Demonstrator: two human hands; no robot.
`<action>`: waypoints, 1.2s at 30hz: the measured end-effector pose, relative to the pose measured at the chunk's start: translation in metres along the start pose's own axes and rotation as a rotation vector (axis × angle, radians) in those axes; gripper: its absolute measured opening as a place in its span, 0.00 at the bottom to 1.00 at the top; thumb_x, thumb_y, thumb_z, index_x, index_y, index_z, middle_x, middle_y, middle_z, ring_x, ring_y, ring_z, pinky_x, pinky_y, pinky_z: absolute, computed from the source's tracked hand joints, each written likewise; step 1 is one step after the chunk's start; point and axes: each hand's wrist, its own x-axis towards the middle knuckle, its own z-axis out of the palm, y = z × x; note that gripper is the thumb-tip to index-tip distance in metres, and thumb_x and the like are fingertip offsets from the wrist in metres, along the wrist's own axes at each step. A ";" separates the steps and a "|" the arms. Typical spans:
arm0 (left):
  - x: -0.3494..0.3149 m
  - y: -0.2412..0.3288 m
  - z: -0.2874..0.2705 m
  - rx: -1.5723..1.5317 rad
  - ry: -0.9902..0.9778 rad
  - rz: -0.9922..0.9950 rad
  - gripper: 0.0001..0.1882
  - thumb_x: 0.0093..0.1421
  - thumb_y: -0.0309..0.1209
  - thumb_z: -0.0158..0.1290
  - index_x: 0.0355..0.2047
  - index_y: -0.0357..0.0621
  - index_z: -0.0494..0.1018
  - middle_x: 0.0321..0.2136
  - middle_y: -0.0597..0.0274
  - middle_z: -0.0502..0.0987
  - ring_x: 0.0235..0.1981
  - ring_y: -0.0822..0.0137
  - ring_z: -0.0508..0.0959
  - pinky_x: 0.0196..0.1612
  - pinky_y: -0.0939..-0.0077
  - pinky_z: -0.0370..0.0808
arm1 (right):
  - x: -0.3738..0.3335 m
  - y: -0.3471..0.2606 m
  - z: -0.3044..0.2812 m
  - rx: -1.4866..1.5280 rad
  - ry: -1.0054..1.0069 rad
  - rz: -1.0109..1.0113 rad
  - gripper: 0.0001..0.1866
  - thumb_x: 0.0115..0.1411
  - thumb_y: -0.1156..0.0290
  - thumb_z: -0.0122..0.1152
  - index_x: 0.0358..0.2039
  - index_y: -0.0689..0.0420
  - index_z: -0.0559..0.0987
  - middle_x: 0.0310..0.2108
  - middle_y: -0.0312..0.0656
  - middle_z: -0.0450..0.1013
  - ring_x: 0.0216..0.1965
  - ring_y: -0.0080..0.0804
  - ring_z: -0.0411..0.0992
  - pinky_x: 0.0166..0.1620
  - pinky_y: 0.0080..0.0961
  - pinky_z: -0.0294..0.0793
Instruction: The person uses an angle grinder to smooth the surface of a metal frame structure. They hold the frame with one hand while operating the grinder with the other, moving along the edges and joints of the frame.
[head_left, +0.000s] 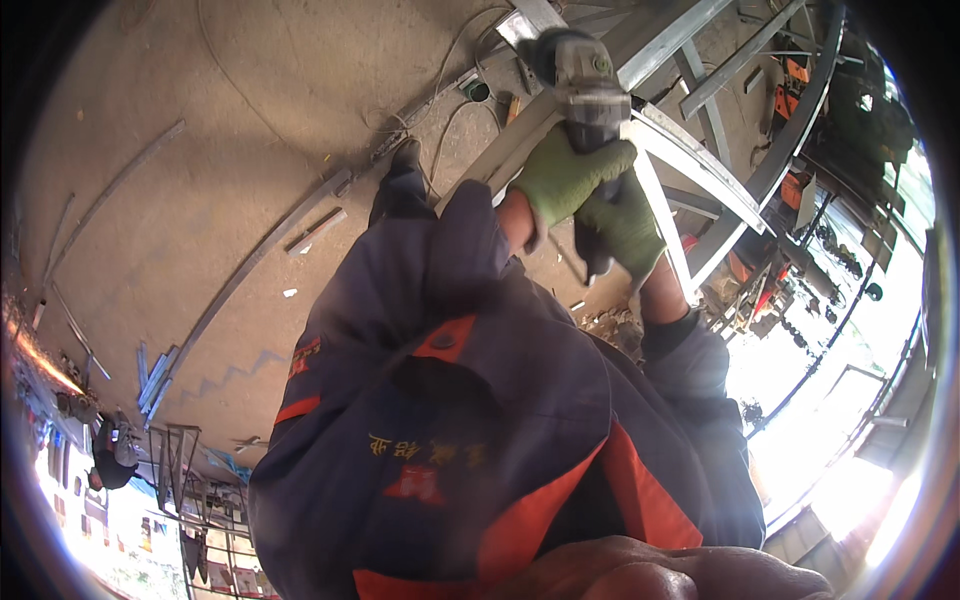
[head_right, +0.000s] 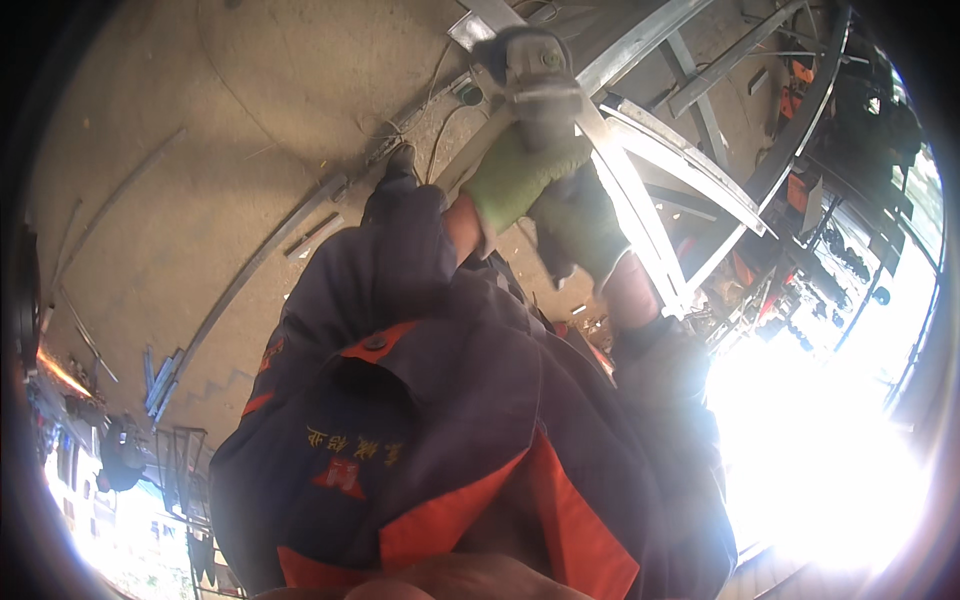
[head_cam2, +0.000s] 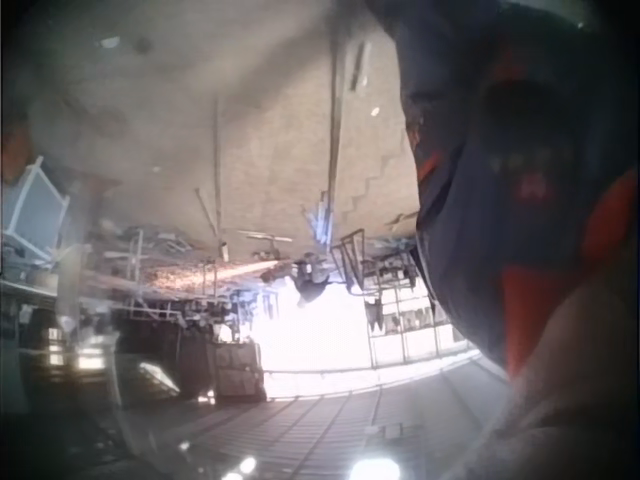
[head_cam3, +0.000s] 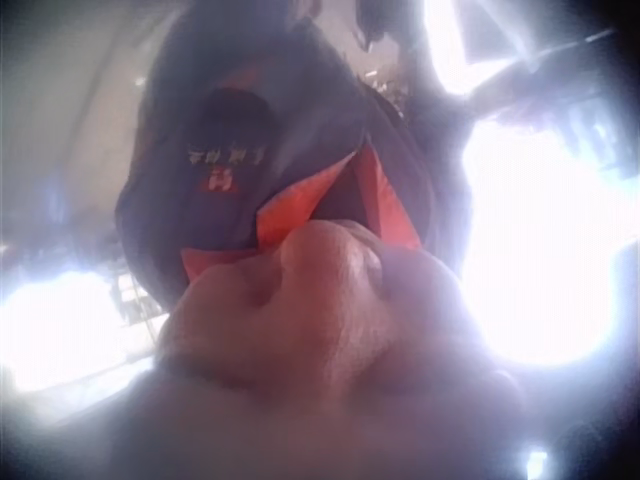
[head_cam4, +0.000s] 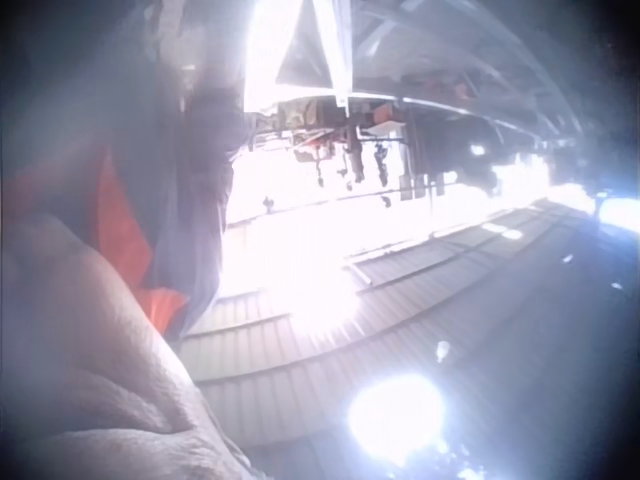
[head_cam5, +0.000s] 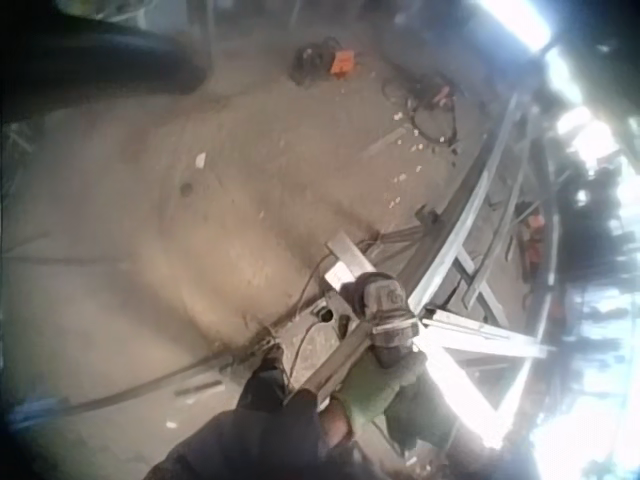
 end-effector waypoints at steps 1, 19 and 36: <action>-0.003 0.002 -0.003 0.074 -0.056 -0.199 0.28 0.62 0.48 0.72 0.52 0.38 0.81 0.42 0.55 0.87 0.45 0.63 0.86 0.51 0.67 0.82 | -0.003 -0.001 0.005 0.032 -0.027 0.053 0.35 0.61 0.73 0.73 0.67 0.60 0.70 0.44 0.39 0.79 0.42 0.28 0.78 0.45 0.30 0.81; -0.003 0.020 -0.035 0.212 0.070 -0.197 0.30 0.62 0.53 0.71 0.48 0.36 0.83 0.37 0.56 0.87 0.37 0.63 0.87 0.43 0.68 0.83 | 0.001 -0.009 0.028 0.309 -0.022 -0.225 0.28 0.61 0.73 0.73 0.59 0.63 0.73 0.38 0.42 0.81 0.38 0.29 0.81 0.43 0.31 0.83; -0.026 0.019 -0.023 0.208 -0.012 -0.198 0.28 0.64 0.49 0.71 0.51 0.37 0.82 0.40 0.61 0.86 0.41 0.69 0.85 0.45 0.71 0.81 | -0.008 0.006 0.032 0.327 -0.041 -0.103 0.40 0.58 0.65 0.81 0.67 0.60 0.72 0.55 0.47 0.80 0.57 0.36 0.78 0.59 0.36 0.79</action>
